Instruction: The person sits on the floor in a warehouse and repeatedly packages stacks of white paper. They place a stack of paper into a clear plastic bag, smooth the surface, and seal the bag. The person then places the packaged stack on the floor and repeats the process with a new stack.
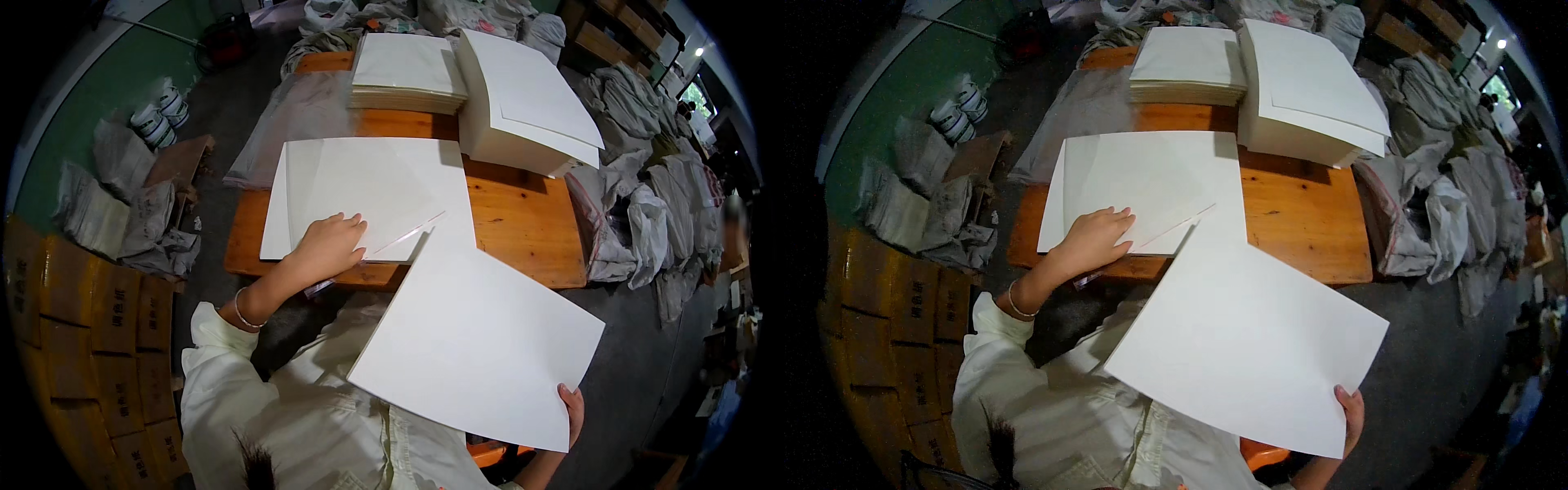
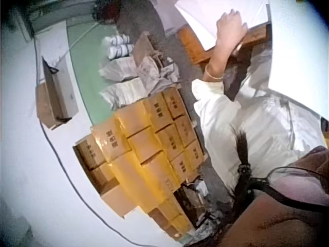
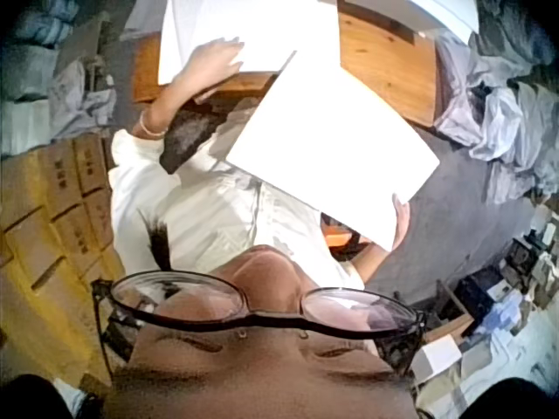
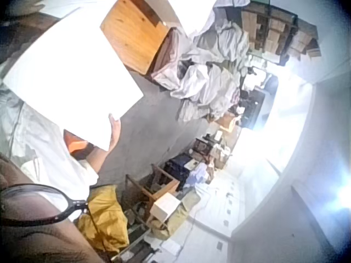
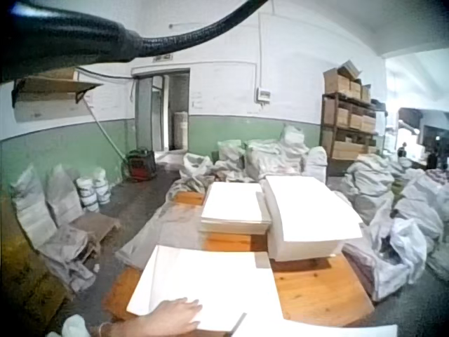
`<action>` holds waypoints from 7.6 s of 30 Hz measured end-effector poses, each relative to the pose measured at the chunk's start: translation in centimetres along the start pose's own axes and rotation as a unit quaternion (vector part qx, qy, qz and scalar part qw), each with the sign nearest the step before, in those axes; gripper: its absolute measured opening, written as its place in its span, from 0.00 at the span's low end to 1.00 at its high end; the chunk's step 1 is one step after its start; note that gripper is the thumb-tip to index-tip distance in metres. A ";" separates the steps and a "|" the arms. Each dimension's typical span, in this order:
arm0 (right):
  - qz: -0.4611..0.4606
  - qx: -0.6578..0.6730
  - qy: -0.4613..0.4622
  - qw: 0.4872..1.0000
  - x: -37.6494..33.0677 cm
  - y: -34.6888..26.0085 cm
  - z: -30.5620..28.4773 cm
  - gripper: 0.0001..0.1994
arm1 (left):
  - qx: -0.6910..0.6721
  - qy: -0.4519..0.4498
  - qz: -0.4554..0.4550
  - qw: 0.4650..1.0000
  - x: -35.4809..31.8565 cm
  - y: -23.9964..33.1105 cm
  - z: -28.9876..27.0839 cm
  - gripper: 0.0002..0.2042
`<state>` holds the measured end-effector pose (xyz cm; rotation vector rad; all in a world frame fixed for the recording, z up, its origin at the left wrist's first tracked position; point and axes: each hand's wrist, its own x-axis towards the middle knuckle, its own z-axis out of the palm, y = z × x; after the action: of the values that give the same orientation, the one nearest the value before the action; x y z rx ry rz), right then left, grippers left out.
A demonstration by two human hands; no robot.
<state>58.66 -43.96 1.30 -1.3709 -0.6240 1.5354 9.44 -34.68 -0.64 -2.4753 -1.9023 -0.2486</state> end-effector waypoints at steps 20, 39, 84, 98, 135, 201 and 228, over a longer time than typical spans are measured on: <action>0.109 -0.014 -0.055 0.992 2.5 -1.9 1.7 0.23 | -0.027 0.031 -0.036 0.999 2.3 1.4 0.4 0.04; 0.203 0.053 -0.091 0.974 4.1 -2.7 3.2 0.23 | -0.066 0.045 -0.097 0.992 2.7 2.0 0.4 0.14; 0.011 0.030 -0.026 0.999 3.5 1.6 7.3 0.17 | 0.067 -0.001 -0.093 0.993 -5.3 2.3 -2.2 0.05; 0.017 0.053 -0.056 0.997 2.5 6.0 10.9 0.17 | 0.085 0.083 -0.056 0.991 -0.5 3.5 -1.8 0.06; 0.012 0.136 -0.099 0.986 0.1 7.2 13.9 0.18 | -0.009 0.013 0.142 0.990 2.7 8.7 -3.7 0.04; -0.571 -0.354 -0.297 0.678 6.0 12.4 32.7 0.09 | -0.712 0.048 -0.294 0.636 -10.9 2.8 3.5 0.17; -0.573 -0.385 -0.251 0.678 5.0 12.6 30.0 0.08 | -0.871 0.019 -0.292 0.395 -10.6 4.6 4.3 0.21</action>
<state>26.71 -38.41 -4.57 -0.6551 -2.1634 0.4944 11.76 -45.63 -5.83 -0.8986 -2.6278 -3.7744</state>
